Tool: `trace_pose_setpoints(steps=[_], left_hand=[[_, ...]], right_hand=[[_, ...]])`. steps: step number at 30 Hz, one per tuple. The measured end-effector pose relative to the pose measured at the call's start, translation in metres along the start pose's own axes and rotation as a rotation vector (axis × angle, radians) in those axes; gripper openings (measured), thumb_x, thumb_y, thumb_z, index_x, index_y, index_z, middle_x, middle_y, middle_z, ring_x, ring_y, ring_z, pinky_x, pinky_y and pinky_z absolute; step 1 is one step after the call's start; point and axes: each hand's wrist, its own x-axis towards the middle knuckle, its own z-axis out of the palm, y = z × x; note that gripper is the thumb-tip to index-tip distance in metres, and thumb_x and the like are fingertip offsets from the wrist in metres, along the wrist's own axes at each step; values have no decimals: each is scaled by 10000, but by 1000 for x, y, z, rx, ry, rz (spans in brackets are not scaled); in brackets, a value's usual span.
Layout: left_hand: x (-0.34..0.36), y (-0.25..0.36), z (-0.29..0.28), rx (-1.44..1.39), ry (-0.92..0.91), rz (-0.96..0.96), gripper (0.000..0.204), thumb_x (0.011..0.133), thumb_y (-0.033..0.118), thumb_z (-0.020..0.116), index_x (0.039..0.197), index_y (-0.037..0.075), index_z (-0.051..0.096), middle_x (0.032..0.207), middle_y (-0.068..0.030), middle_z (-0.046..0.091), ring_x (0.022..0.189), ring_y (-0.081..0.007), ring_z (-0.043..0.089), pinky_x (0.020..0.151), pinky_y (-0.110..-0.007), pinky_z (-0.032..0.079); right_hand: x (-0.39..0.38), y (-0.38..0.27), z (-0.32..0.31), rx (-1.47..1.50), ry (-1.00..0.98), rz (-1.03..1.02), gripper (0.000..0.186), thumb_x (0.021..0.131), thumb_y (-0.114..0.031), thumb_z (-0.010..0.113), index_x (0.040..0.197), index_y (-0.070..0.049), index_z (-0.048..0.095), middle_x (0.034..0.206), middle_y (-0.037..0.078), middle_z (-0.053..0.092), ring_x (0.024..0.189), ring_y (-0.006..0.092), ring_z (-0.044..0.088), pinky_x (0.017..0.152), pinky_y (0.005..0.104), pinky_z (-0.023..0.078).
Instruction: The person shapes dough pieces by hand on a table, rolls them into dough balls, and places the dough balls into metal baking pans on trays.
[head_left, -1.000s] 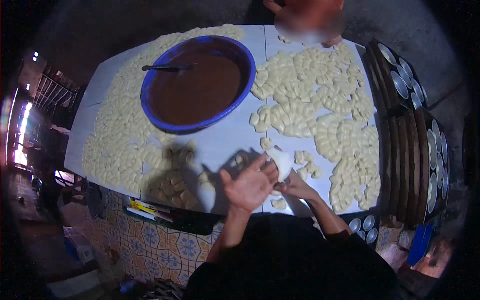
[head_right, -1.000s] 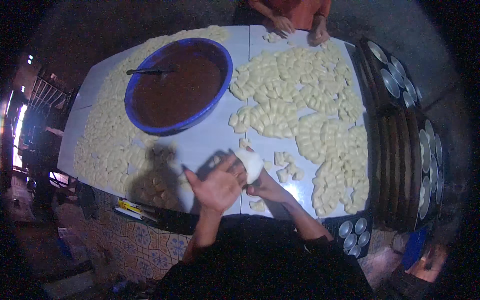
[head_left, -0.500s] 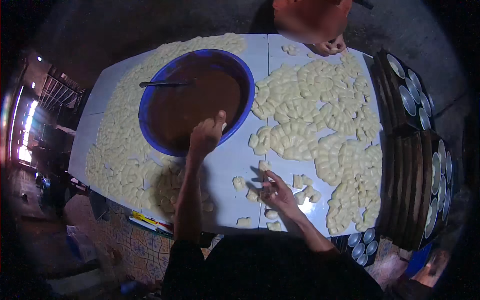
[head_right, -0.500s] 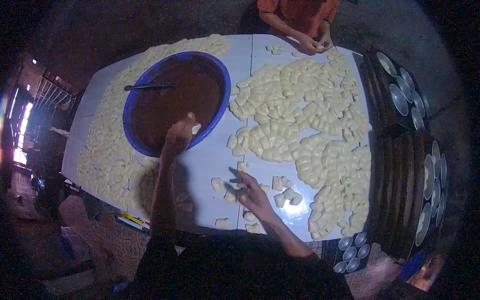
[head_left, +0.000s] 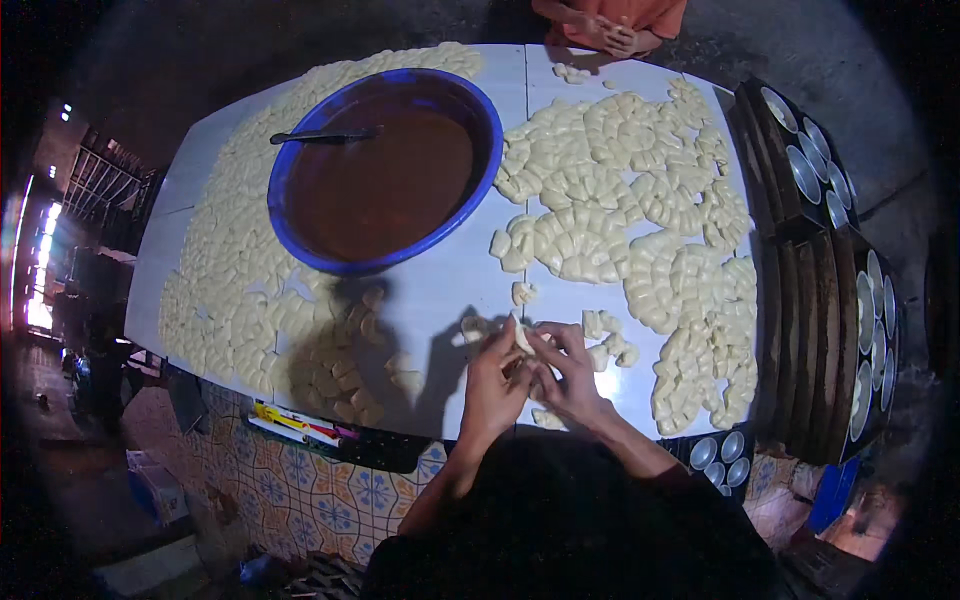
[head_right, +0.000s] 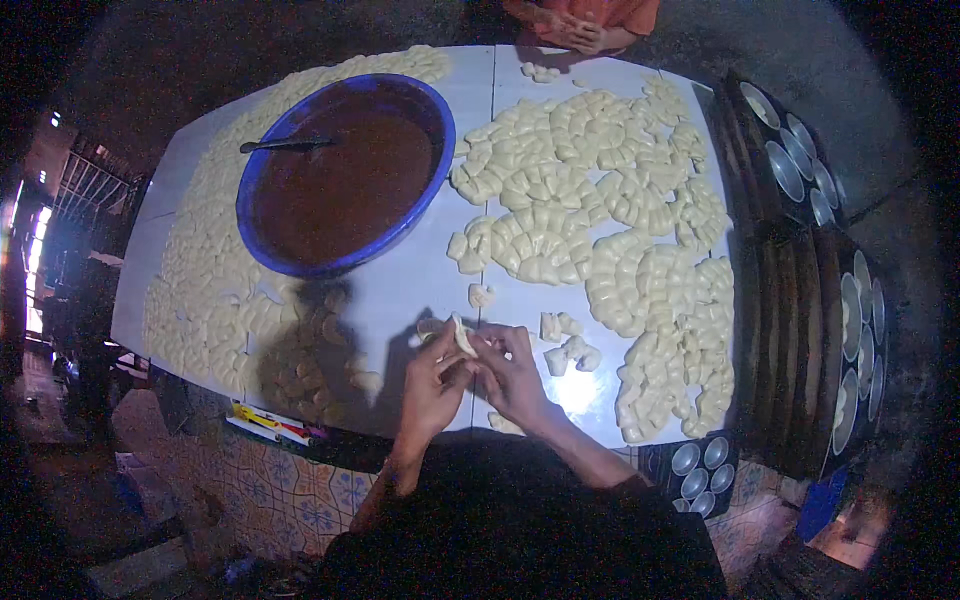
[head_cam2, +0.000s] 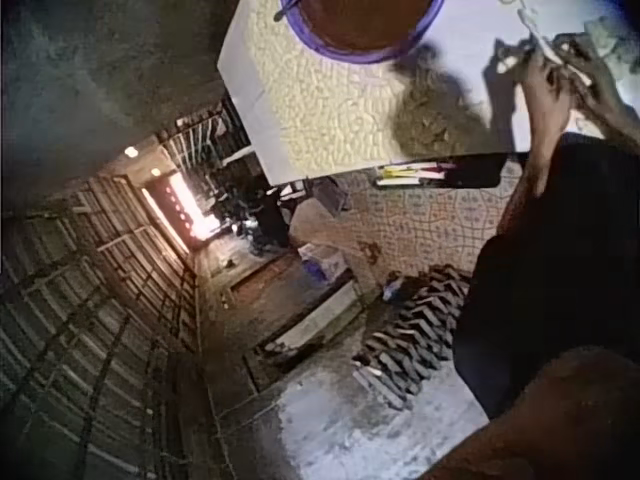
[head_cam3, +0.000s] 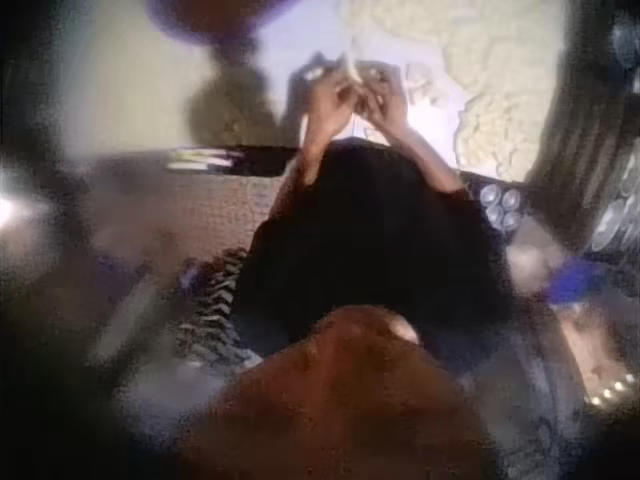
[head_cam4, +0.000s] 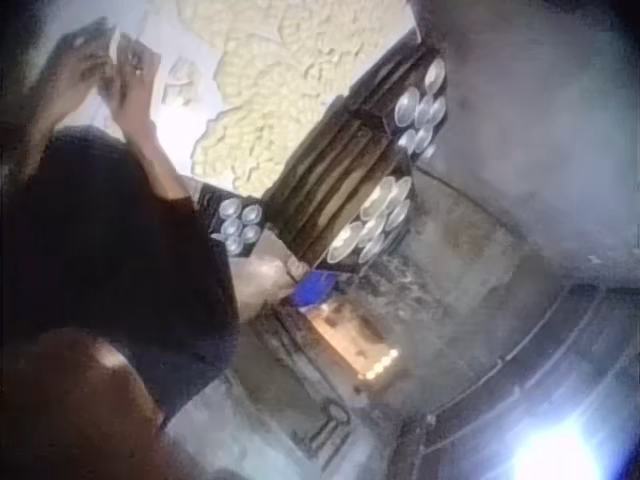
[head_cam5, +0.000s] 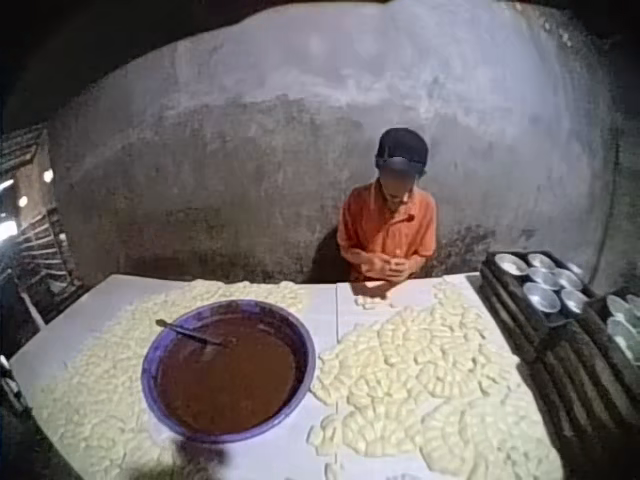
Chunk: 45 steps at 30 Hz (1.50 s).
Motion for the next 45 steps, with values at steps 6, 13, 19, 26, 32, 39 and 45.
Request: trace_pose_setpoints(steps=[6,13,19,26,32,39,45], left_hand=[[-22,-7,-4,-78,-113,-15,263,831,10,650,1078,-72,616,1017,-115,590,919,-164,608,772,-254,497],[-49,-28,2,-132,-98,-109,183,841,118,681,903,-49,642,863,-60,607,773,-103,578,651,-251,473],[-74,-43,11,-92,-73,134,251,791,26,717,978,-22,557,839,-65,589,788,-94,584,701,-229,502],[-95,-49,3,-296,13,195,575,729,-75,679,1229,2,407,1160,-125,518,1104,-218,533,986,-371,416],[-93,-61,-14,-383,268,-13,214,851,-52,558,1060,-8,541,1024,-69,569,979,-148,575,889,-280,460],[-79,-64,-12,-285,251,-4,124,859,-34,566,979,-17,590,928,-61,605,877,-135,598,822,-263,479],[-51,-42,7,-83,87,103,228,881,36,563,1104,-9,580,1017,-95,629,951,-163,595,816,-286,467]], right_hand=[[-15,1,-15,716,155,159,232,742,21,700,956,-9,616,1126,130,512,1019,209,532,871,334,454],[-38,-28,-29,314,-76,-19,188,796,-97,688,959,-4,686,926,105,623,865,203,606,728,298,487],[-59,-27,-18,300,-119,304,422,869,-139,616,1259,-7,521,1014,76,614,920,130,561,714,285,482],[-75,7,0,451,-371,400,350,918,-131,544,1251,-26,537,1044,88,630,835,137,581,711,259,495],[-57,36,5,330,-219,516,254,892,-27,490,1104,4,627,1078,107,632,946,153,590,811,285,479],[-27,55,-4,-398,-70,88,445,752,0,560,1191,-71,556,1141,179,563,1090,375,507,868,423,459],[-5,32,-35,272,-228,438,220,853,-107,611,1039,1,657,974,73,593,847,166,584,758,281,468]])
